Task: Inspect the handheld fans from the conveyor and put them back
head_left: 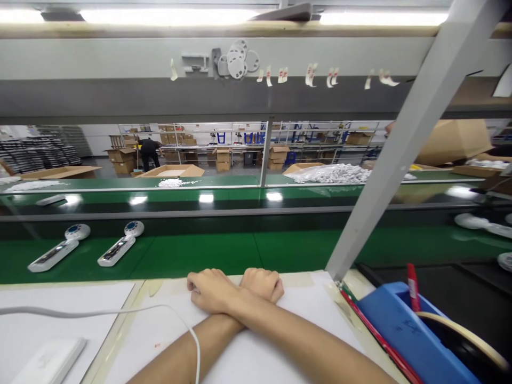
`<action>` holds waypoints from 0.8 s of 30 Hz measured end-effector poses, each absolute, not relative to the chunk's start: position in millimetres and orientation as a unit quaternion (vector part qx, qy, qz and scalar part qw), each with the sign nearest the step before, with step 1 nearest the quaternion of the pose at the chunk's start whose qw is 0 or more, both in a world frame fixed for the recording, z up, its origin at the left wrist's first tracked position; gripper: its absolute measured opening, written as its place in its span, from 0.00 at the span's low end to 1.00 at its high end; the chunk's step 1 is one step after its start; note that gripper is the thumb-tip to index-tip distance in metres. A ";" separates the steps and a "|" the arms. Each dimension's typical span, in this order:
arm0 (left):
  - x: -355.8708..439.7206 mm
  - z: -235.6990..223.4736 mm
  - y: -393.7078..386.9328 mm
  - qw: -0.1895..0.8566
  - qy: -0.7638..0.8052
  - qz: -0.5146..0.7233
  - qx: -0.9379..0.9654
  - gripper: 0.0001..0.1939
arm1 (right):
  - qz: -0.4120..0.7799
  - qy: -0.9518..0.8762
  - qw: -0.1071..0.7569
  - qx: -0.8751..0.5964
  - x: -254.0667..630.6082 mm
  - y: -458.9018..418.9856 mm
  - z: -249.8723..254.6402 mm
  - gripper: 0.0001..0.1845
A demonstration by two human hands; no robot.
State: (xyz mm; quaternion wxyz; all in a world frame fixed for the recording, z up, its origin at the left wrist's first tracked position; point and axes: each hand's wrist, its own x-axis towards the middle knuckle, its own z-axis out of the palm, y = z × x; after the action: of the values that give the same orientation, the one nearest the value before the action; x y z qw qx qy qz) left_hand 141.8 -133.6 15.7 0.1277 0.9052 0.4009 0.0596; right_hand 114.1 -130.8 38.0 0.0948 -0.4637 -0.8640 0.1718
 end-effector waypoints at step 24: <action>140.5 10.1 -133.2 0.118 0.404 0.086 0.903 0.13 | 0.171 -0.862 0.093 -0.467 113.9 -131.3 38.1 0.16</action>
State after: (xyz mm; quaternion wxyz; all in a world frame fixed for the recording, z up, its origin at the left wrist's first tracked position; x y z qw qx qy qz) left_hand 140.5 -133.2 10.1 0.1179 0.9029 0.4043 0.0862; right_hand 113.9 -131.3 38.1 0.0925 -0.4672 -0.8625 0.1710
